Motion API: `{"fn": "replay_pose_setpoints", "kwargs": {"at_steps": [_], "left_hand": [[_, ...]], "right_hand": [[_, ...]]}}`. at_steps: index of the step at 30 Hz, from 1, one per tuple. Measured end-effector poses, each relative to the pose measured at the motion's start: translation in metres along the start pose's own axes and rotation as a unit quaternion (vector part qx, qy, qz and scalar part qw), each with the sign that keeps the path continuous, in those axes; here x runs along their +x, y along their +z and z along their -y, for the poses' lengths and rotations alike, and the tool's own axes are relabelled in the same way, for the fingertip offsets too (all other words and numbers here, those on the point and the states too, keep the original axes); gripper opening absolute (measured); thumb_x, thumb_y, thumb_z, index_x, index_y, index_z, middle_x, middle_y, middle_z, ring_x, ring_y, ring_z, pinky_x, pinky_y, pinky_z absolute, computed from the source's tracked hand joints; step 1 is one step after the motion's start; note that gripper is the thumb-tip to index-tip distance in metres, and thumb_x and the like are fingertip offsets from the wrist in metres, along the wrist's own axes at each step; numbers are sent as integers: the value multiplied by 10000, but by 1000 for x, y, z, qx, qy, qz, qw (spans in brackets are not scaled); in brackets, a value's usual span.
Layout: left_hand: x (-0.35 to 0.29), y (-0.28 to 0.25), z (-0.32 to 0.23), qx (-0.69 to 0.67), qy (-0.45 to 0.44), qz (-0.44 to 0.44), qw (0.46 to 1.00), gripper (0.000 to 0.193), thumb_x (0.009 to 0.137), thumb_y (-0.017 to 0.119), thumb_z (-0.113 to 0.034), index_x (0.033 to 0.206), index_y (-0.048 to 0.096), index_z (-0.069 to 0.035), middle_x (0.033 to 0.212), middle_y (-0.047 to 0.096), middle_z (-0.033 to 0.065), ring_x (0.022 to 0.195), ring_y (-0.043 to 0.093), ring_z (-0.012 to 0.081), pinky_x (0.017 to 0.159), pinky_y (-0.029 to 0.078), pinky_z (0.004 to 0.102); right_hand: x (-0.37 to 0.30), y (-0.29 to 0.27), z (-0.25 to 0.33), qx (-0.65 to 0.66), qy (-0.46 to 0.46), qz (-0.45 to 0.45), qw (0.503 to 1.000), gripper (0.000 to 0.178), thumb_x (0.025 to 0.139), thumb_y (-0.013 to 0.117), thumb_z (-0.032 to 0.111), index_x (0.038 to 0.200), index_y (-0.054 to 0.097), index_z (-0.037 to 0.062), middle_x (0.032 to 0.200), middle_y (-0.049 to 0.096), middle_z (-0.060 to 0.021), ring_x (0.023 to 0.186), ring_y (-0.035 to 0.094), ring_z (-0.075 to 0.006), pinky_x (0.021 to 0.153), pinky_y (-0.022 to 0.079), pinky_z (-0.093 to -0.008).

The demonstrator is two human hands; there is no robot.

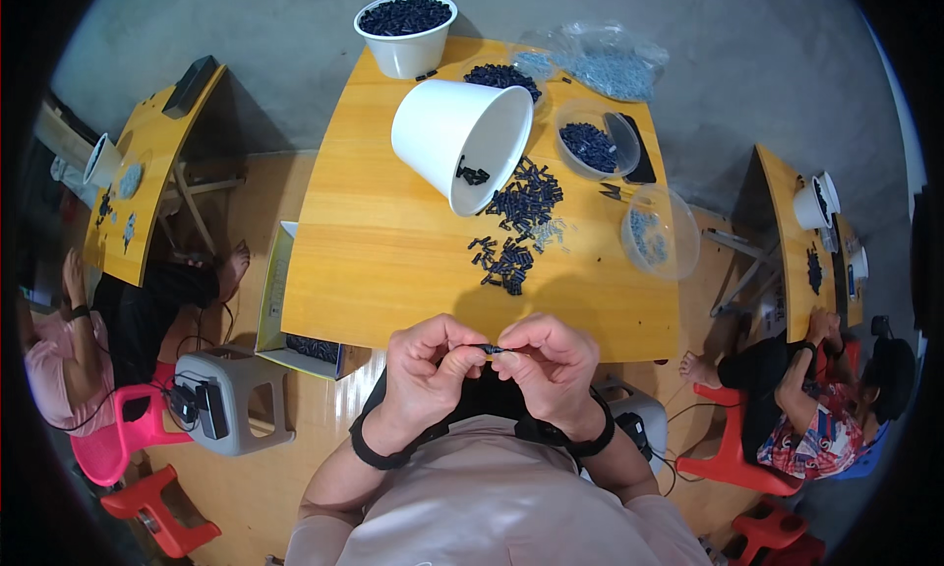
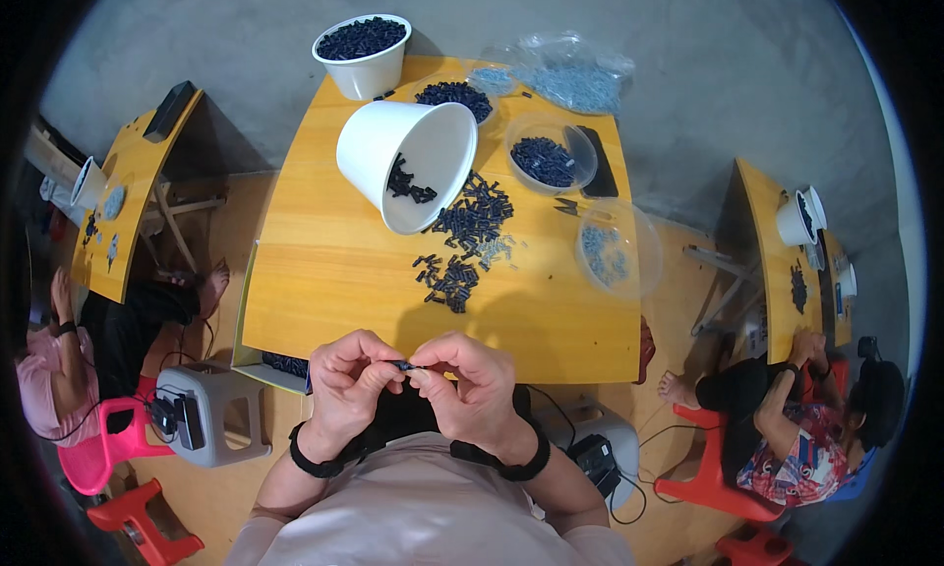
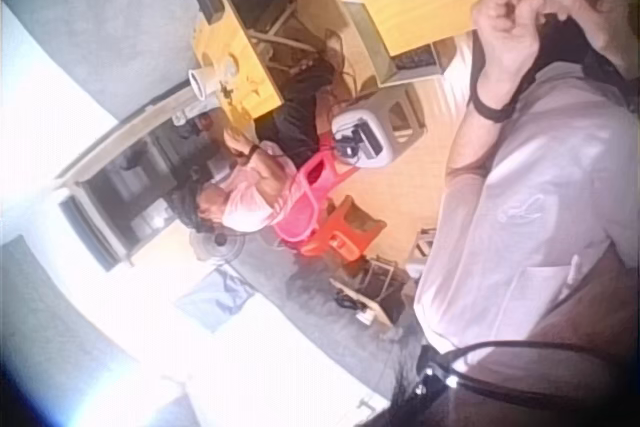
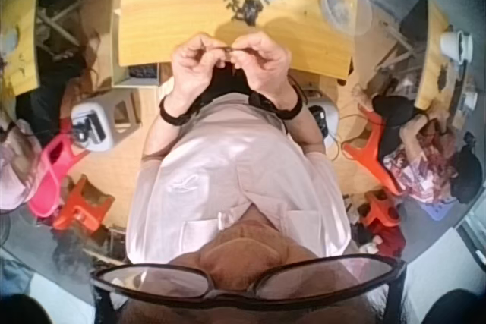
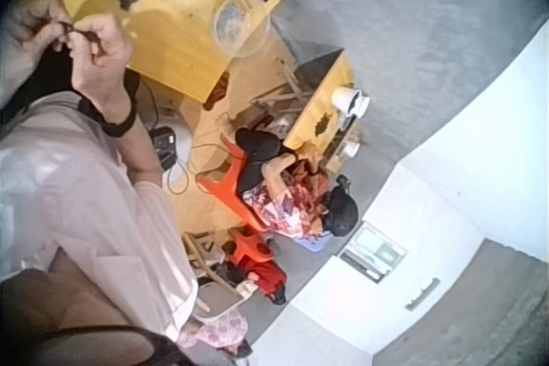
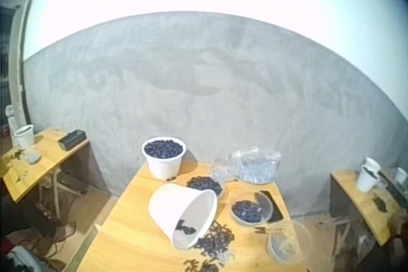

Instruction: Assembling small plastic components by inserting colored pins into black connectors.

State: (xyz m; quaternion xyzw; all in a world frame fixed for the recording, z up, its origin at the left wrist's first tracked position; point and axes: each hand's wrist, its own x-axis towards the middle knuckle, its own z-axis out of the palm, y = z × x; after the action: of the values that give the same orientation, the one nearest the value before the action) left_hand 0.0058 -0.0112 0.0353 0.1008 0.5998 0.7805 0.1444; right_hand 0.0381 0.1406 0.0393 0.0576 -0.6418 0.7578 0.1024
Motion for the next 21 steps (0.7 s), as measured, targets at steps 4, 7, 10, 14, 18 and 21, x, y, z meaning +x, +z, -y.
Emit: {"fn": "replay_pose_setpoints", "kwargs": {"at_steps": [4, 7, 10, 14, 18, 21], "left_hand": [[1, 4, 0, 10, -3, 3, 1000, 81, 837, 647, -42, 830, 593, 17, 719, 623, 55, 589, 573, 95, 555, 480, 208], [0, 7, 2, -11, -20, 5, 1000, 88, 835, 649, -43, 830, 588, 20, 714, 625, 65, 577, 571, 97, 550, 480, 211], [1, 6, 8, -106, -51, 17, 993, 82, 835, 644, -33, 834, 584, 22, 712, 626, 74, 572, 573, 101, 550, 482, 216], [2, 12, 6, -50, -32, 5, 998, 88, 838, 642, -37, 829, 578, 22, 708, 626, 76, 574, 572, 99, 548, 482, 212], [0, 14, 4, 27, 6, -1, 1000, 93, 840, 642, -38, 824, 570, 20, 701, 618, 64, 575, 570, 93, 547, 479, 202], [2, 16, 2, 82, 22, 19, 996, 80, 844, 631, -25, 823, 568, 19, 702, 613, 59, 577, 571, 91, 546, 478, 200]], "right_hand": [[-1, -3, -1, -30, -24, 6, 999, 88, 817, 608, -47, 887, 554, -39, 808, 583, -97, 635, 589, -109, 552, 493, -213], [-6, -4, -4, -42, -42, -3, 998, 92, 812, 609, -56, 885, 555, -41, 802, 588, -102, 632, 590, -111, 547, 492, -216], [-8, -4, -7, -52, -57, -16, 997, 98, 804, 614, -63, 879, 554, -43, 799, 595, -108, 634, 591, -113, 544, 491, -218], [-8, -6, -10, -57, -71, -31, 995, 96, 802, 618, -61, 873, 554, -45, 802, 597, -112, 635, 589, -115, 540, 488, -220], [-9, -4, -7, -65, -56, -57, 995, 123, 757, 602, -115, 837, 576, -26, 772, 623, -95, 654, 611, -124, 568, 488, -215], [-9, -7, -12, -106, -74, -44, 991, 131, 748, 599, -122, 832, 578, -24, 767, 624, -93, 637, 614, -128, 562, 490, -219]]}}
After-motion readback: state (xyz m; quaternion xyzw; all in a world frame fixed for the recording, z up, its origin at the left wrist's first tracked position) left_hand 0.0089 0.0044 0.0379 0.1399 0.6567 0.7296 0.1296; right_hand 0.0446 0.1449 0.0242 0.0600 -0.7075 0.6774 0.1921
